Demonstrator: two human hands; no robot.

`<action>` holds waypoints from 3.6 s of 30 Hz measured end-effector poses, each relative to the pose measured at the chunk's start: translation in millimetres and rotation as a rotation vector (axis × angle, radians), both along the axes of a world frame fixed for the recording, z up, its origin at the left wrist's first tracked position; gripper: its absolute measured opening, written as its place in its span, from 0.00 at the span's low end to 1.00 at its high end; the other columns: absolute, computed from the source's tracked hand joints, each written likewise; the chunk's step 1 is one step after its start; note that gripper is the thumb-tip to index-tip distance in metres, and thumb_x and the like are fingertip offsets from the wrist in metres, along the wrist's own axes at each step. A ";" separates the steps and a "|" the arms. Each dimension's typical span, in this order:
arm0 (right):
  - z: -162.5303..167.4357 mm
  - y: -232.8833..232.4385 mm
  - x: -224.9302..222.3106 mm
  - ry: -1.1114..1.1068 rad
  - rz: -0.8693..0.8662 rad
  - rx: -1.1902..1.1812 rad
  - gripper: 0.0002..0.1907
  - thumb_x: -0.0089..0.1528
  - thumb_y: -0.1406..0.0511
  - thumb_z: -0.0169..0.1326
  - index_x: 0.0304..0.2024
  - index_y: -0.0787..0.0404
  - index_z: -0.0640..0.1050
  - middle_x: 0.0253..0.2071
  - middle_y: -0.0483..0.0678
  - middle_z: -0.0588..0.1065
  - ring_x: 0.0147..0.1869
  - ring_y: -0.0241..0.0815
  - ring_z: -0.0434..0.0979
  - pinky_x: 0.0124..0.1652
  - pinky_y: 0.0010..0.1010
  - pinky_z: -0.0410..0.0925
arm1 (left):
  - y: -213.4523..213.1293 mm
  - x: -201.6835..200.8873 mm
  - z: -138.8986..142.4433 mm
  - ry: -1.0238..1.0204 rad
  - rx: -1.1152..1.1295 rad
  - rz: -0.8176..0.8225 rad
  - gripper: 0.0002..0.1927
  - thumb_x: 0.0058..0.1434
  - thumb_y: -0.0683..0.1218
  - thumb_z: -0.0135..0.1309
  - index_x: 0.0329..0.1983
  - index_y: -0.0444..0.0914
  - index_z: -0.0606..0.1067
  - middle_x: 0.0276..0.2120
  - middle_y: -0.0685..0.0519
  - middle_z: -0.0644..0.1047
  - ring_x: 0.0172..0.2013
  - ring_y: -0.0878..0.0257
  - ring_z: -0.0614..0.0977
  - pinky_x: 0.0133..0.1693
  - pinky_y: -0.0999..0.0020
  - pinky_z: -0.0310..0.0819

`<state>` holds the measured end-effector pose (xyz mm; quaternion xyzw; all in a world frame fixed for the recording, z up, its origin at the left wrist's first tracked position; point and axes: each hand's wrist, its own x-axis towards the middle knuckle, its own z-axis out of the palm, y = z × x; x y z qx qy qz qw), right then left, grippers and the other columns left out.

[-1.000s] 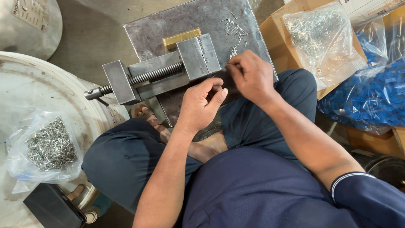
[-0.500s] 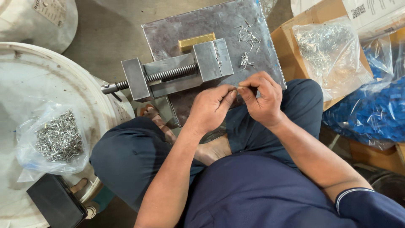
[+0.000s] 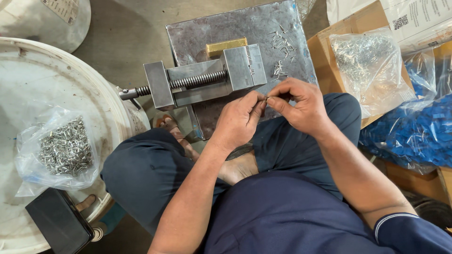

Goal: The person sits on the floor and uses a metal bench vise to assemble small metal fasteners. They pick up individual pieces from a plastic bag, place them into the vise jaws, and tighten the screw mechanism to secure them. The person repeats this process for multiple fasteners, placing the finished items on a metal plate.

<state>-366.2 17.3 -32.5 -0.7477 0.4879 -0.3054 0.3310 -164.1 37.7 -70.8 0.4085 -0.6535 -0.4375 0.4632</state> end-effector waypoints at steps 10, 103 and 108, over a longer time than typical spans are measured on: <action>5.0 -3.2 7.1 -0.272 -0.021 0.149 0.04 0.65 0.71 0.61 0.42 0.63 0.80 0.40 0.44 0.77 0.41 0.29 0.75 0.39 0.21 0.68 | 0.6 -1.8 5.6 -0.001 0.084 0.039 0.08 0.68 0.47 0.54 0.43 0.38 0.77 0.28 0.48 0.80 0.30 0.53 0.84 0.32 0.61 0.75; -47.1 -16.2 5.0 -0.551 0.085 0.623 0.08 0.64 0.64 0.58 0.41 0.63 0.78 0.29 0.38 0.73 0.30 0.27 0.68 0.30 0.20 0.64 | -7.7 4.9 -5.5 -0.096 0.217 0.031 0.08 0.66 0.46 0.54 0.38 0.36 0.77 0.25 0.46 0.78 0.26 0.52 0.80 0.31 0.60 0.72; -39.1 -17.5 6.3 -0.306 0.087 0.193 0.07 0.61 0.67 0.62 0.39 0.64 0.79 0.35 0.43 0.78 0.39 0.33 0.77 0.41 0.27 0.72 | -10.7 5.7 -15.2 -0.067 0.106 0.024 0.10 0.67 0.47 0.53 0.38 0.34 0.75 0.28 0.43 0.77 0.29 0.49 0.80 0.34 0.59 0.74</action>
